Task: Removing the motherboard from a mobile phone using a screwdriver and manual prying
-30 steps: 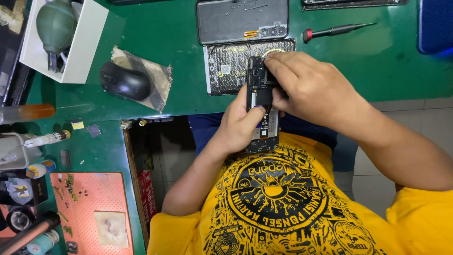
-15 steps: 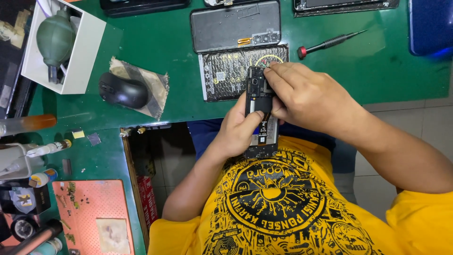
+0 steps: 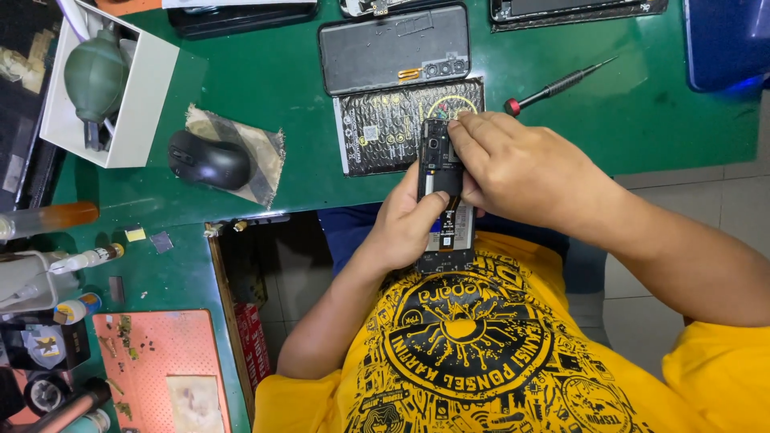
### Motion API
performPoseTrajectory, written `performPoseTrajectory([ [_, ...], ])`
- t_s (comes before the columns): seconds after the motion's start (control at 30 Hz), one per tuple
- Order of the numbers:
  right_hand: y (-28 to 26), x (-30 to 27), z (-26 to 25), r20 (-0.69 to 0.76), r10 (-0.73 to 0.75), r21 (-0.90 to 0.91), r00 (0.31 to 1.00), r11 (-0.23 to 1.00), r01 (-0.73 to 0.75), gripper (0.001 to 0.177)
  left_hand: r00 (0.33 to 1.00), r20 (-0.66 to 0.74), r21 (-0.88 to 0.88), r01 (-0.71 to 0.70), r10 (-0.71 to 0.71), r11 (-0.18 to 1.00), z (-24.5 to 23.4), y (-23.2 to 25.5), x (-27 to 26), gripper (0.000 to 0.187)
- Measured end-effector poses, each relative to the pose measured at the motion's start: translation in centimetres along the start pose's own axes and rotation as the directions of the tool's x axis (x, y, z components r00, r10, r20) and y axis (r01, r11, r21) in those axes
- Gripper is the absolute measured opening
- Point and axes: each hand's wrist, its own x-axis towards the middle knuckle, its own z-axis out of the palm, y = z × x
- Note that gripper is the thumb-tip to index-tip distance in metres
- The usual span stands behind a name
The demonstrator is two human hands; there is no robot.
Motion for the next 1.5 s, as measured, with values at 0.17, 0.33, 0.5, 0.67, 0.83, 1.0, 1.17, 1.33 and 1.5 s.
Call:
performPoseTrajectory([
  [0.17, 0.3, -0.1, -0.2, -0.022, -0.004, -0.004, 1.000, 1.000, 0.004, 0.040, 0.997, 0.050, -0.177, -0.053, 0.063, 0.983, 0.0, -1.2, 0.1, 0.028],
  [0.33, 3.1, -2.0, -2.0, -0.125, 0.088, 0.341, 0.988, 0.939, -0.040, 0.050, 0.983, 0.179, -0.744, 0.102, 0.049, 0.660, -0.3, -1.6, -0.5, 0.037],
  [0.5, 5.8, -7.0, 1.1, -0.071, 0.371, -0.041, 0.926, 0.926, -0.375, 0.044, 0.971, 0.183, -0.832, 0.071, 0.151, 0.551, -1.3, -1.0, -1.2, 0.041],
  [0.67, 6.5, -8.0, 1.6, -0.161, 0.348, -0.082, 0.924, 0.928, -0.364, 0.015, 0.971, 0.178, -0.828, 0.059, 0.161, 0.558, -1.2, -0.7, -1.2, 0.043],
  [0.83, 6.2, -5.3, 2.2, -0.259, 0.332, -0.014, 0.907, 0.938, -0.347, 0.017, 0.974, 0.136, -0.825, 0.011, 0.179, 0.566, -1.2, -1.2, -1.4, 0.038],
  [1.0, 5.0, -2.4, 3.0, -0.212, 0.481, 0.164, 0.851, 0.876, -0.454, 0.016, 0.982, 0.110, -0.806, -0.003, 0.156, 0.591, -1.3, -0.7, -1.6, 0.039],
  [1.17, 5.1, 0.0, 4.7, -0.196, 0.543, 0.217, 0.817, 0.836, -0.504, 0.012, 0.982, 0.103, -0.813, -0.008, 0.158, 0.582, -1.1, -0.7, -1.5, 0.038],
  [1.33, 5.5, 1.3, 5.7, -0.218, 0.578, 0.219, 0.786, 0.814, -0.538, 0.017, 0.982, 0.101, -0.845, -0.001, 0.160, 0.535, -0.7, -0.8, -1.3, 0.041],
  [1.5, 4.4, 0.8, 4.7, -0.282, 0.576, 0.065, 0.767, 0.809, -0.584, 0.025, 0.988, 0.075, -0.867, 0.000, 0.131, 0.499, -0.5, -1.1, -0.7, 0.040],
])
